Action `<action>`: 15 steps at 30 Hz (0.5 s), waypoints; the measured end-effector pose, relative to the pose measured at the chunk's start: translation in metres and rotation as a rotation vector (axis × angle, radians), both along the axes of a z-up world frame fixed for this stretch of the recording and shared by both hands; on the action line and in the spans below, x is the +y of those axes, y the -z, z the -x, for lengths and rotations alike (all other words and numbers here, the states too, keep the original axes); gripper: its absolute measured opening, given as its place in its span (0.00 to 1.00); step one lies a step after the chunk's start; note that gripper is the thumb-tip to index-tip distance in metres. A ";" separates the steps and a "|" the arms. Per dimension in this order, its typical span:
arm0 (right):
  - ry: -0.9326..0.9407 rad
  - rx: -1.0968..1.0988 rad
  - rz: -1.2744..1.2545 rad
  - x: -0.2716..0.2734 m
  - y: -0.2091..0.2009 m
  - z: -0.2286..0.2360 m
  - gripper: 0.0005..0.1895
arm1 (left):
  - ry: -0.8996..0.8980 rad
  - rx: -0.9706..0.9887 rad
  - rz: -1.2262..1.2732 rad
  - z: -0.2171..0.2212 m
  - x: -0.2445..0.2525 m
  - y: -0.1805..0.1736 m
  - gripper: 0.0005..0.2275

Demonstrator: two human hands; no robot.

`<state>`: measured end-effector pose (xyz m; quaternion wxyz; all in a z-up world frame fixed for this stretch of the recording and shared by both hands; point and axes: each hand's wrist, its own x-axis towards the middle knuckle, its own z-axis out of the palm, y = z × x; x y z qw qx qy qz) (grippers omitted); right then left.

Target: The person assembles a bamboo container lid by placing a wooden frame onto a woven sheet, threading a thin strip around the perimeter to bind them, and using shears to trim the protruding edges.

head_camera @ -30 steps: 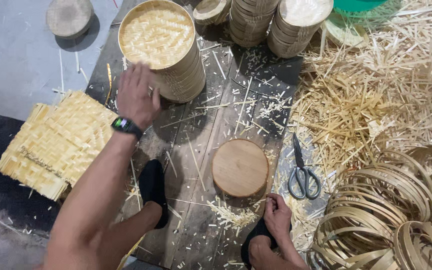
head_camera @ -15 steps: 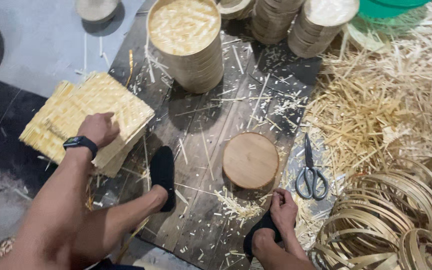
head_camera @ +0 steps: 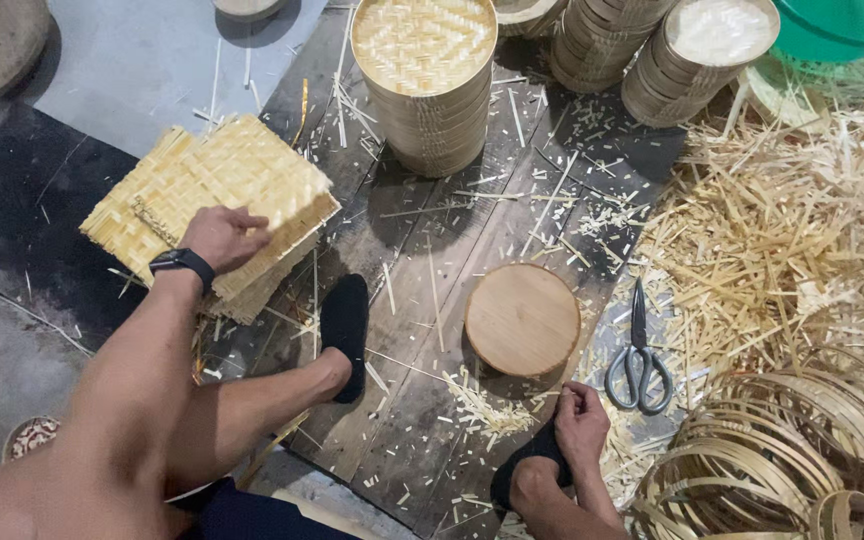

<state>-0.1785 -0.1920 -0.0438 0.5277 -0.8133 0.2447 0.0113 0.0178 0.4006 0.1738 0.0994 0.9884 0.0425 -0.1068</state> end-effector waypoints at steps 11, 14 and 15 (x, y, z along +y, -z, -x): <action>0.001 -0.010 -0.042 -0.007 0.012 0.000 0.10 | 0.058 -0.285 -0.032 -0.018 0.010 -0.082 0.09; -0.021 -0.009 -0.029 -0.008 0.012 0.001 0.10 | -0.113 -0.091 0.179 -0.010 0.008 -0.073 0.09; -0.020 -0.011 -0.052 -0.008 0.012 0.002 0.10 | -0.141 -0.087 0.196 -0.006 0.009 -0.068 0.10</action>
